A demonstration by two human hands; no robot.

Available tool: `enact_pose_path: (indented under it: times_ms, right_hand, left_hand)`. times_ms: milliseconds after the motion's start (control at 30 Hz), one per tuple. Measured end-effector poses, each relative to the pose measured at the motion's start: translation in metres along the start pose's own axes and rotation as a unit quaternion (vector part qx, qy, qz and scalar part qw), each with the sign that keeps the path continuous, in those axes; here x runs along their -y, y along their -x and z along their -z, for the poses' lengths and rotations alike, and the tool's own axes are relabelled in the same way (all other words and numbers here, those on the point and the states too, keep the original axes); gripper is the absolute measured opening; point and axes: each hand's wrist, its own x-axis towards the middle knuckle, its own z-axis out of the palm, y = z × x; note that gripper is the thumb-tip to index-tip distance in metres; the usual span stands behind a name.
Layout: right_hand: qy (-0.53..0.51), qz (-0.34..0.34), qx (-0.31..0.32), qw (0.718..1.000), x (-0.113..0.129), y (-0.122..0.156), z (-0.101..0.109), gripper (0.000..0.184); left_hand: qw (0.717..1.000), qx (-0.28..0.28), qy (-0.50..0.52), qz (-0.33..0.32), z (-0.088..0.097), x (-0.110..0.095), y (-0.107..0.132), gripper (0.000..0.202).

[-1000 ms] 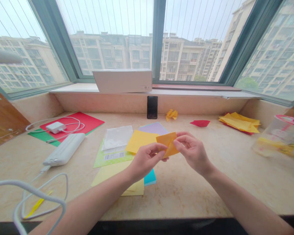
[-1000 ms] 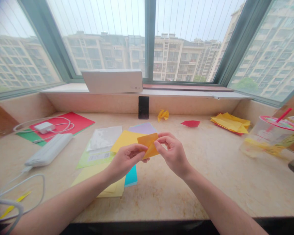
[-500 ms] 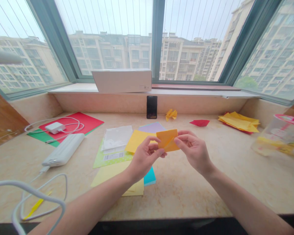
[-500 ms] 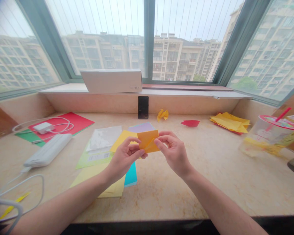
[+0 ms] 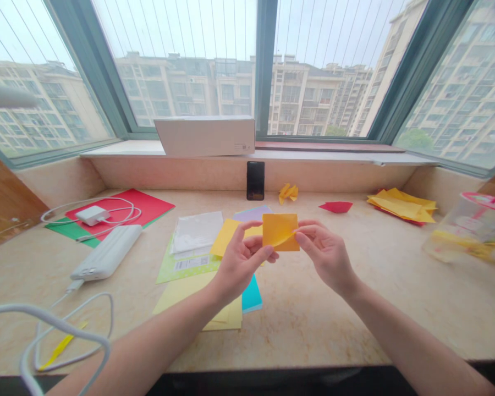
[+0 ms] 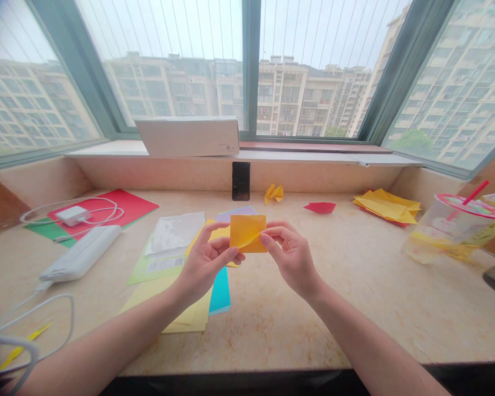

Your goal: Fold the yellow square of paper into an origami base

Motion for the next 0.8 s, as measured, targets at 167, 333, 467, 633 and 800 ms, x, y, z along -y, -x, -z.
enact_pose_path:
  times_ms: [167, 333, 467, 633, 800]
  right_hand:
    - [0.029, 0.006, 0.012, 0.999, 0.005, 0.000, 0.002, 0.027]
    - [0.007, -0.006, -0.011, 1.000, 0.000, 0.001, 0.001, 0.022]
    - [-0.033, -0.017, -0.016, 0.999, -0.008, 0.002, -0.001, 0.045]
    - [-0.003, 0.008, -0.021, 1.000, -0.011, 0.004, -0.001, 0.037]
    - [0.002, 0.024, -0.033, 0.999, -0.007, 0.005, -0.001, 0.023]
  left_hand:
    - [1.000, -0.009, 0.000, -0.014, 0.001, 0.000, -0.002, 0.044]
    - [1.000, 0.001, -0.005, -0.012, 0.001, 0.003, 0.000, 0.048]
    - [1.000, 0.011, -0.016, -0.014, 0.001, 0.007, 0.002, 0.052]
    - [0.999, 0.023, -0.015, -0.024, 0.002, 0.009, 0.003, 0.055]
    - [0.999, -0.014, -0.024, -0.021, 0.003, 0.003, 0.000, 0.051]
